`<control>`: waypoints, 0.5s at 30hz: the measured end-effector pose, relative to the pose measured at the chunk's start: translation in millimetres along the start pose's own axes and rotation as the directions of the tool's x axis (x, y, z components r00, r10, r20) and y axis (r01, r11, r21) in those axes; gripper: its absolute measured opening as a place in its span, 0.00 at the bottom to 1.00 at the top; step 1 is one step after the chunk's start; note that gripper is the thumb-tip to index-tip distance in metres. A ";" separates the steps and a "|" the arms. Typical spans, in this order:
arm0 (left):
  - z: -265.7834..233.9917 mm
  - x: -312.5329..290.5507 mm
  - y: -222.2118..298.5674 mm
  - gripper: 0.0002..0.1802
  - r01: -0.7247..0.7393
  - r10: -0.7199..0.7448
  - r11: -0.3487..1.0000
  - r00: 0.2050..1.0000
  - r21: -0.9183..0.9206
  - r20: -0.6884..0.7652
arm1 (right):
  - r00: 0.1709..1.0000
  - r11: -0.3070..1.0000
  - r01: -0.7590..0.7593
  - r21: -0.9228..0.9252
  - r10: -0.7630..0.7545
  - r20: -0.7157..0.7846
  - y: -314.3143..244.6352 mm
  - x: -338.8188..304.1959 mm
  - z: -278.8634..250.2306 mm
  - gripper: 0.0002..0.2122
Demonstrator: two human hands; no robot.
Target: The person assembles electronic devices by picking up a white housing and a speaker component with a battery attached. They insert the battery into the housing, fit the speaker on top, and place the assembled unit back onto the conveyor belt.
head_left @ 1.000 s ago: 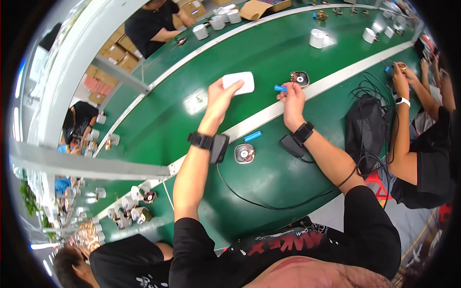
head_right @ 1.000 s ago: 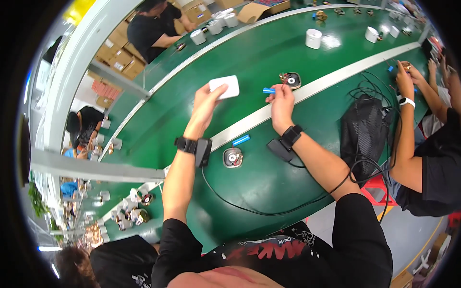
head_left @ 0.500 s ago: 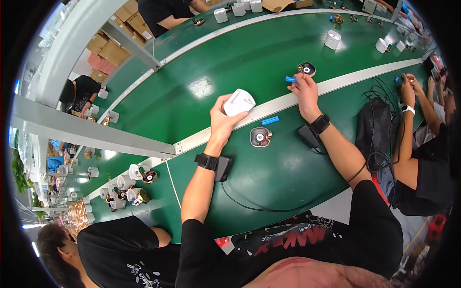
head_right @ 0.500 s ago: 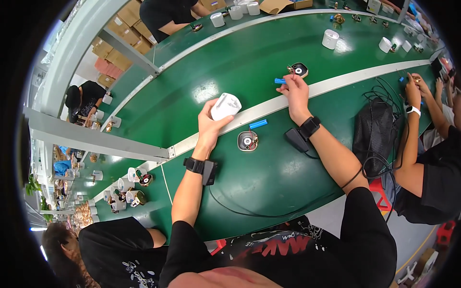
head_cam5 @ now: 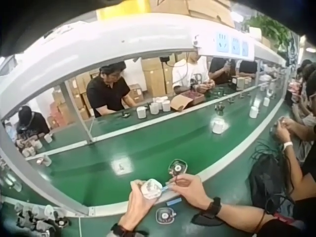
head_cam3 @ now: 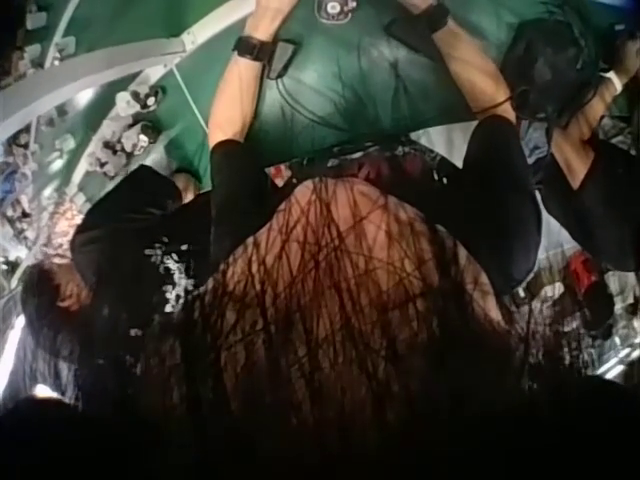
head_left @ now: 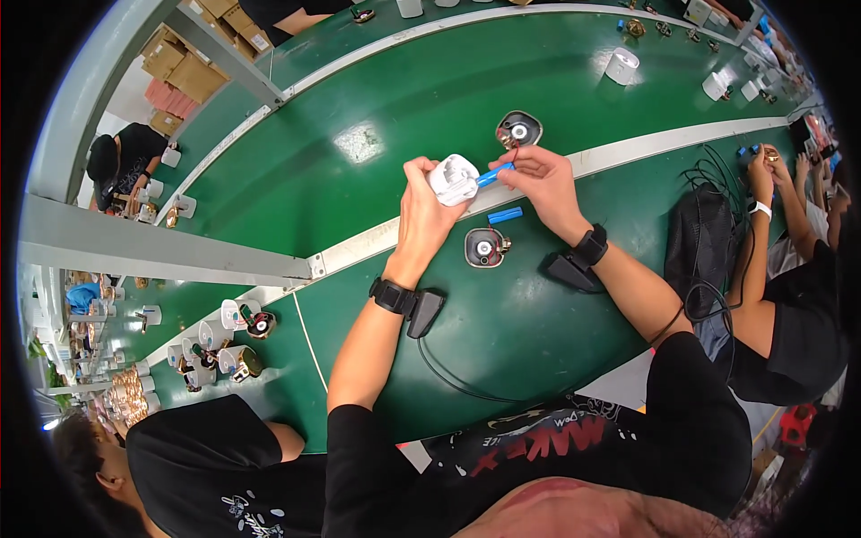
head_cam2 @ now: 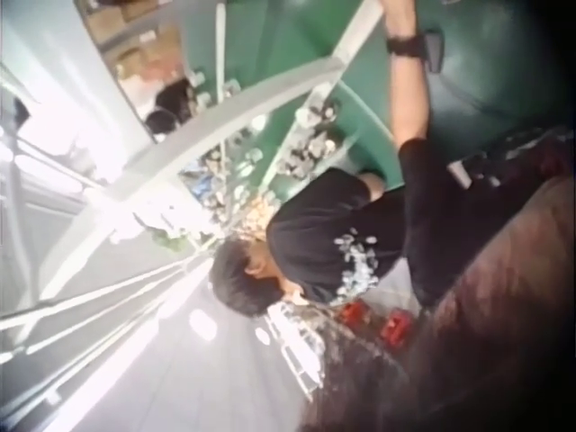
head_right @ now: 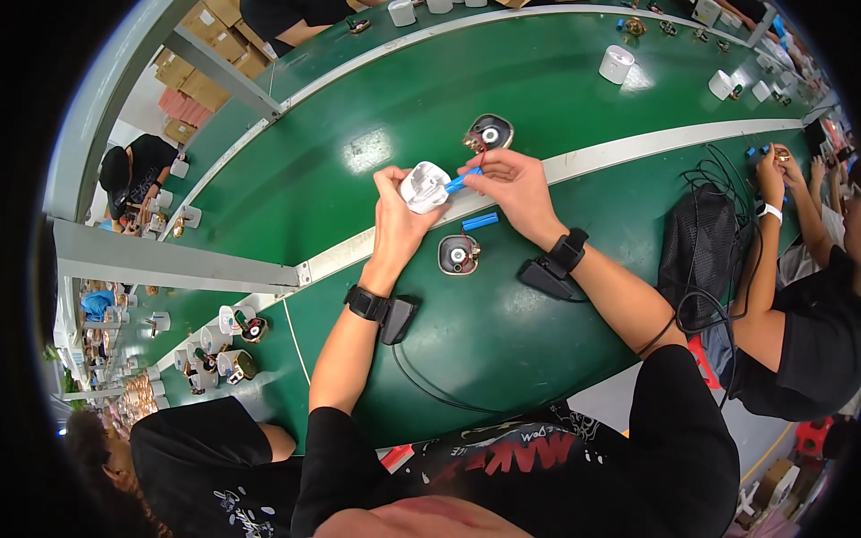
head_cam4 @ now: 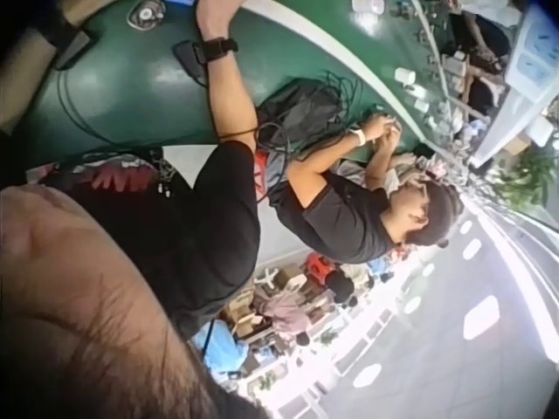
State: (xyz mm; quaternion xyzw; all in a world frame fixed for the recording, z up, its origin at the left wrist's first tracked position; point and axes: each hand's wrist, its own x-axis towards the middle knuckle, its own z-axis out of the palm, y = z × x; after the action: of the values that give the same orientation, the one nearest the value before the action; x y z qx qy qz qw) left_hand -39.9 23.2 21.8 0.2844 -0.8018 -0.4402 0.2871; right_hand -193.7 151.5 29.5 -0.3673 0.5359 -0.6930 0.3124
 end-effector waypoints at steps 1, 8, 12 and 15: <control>0.0 -1.0 -1.0 0.36 0.004 -0.004 1.000 1.000 -0.001 -0.001 | 1.000 1.000 0.003 -0.018 -0.002 0.010 -1.9 -3.1 5.0 0.09; -1.2 -4.6 -0.7 0.43 -0.324 0.320 0.929 0.946 0.179 0.053 | 0.996 0.993 0.086 -0.077 -0.085 0.023 6.2 -4.5 2.3 0.08; -2.9 -4.0 -2.8 0.40 -0.404 0.396 0.897 0.915 0.181 0.080 | 0.984 0.963 0.177 -0.203 -0.169 0.058 3.2 -2.6 0.2 0.08; -4.1 -5.0 -1.7 0.38 -0.358 0.351 0.926 0.933 0.121 0.079 | 0.978 0.939 0.210 -0.274 -0.201 0.061 -1.2 -1.4 -1.2 0.07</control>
State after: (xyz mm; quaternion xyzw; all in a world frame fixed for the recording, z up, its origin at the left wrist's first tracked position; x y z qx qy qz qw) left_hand -33.3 23.7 21.0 0.1410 -0.8754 -0.3343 0.3195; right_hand -194.0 153.5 30.3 -0.4725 0.5818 -0.6336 0.1920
